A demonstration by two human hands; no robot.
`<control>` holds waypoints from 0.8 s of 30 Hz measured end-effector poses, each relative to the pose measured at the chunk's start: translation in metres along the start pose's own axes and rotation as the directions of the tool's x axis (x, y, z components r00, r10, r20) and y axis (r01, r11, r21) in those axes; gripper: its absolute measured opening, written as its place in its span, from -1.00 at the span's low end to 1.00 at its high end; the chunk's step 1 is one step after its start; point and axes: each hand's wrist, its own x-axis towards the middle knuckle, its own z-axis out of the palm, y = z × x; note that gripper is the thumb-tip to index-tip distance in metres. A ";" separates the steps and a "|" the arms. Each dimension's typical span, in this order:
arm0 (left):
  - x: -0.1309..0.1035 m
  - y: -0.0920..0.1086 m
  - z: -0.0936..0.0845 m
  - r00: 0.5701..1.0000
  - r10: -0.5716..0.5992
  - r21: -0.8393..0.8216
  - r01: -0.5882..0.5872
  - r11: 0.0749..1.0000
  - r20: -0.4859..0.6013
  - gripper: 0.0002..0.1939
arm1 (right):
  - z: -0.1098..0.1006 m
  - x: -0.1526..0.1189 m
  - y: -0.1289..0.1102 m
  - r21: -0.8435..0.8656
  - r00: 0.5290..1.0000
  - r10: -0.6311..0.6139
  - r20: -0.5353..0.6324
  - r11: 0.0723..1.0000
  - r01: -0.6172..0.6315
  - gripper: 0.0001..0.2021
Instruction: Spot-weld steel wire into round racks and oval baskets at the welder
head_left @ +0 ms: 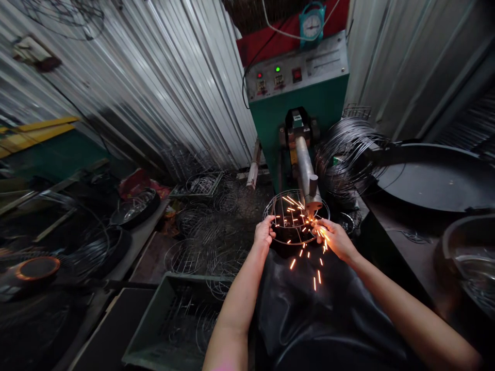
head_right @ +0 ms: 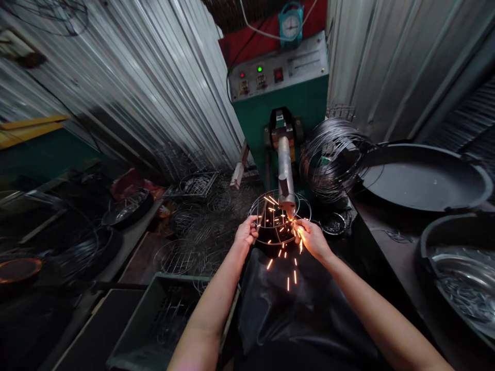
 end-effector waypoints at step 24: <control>-0.004 0.003 -0.005 0.991 -0.095 0.016 0.094 0.995 0.092 -0.69 | -0.087 -0.087 0.112 -0.021 0.870 0.416 -0.266 0.899 -0.437 -0.83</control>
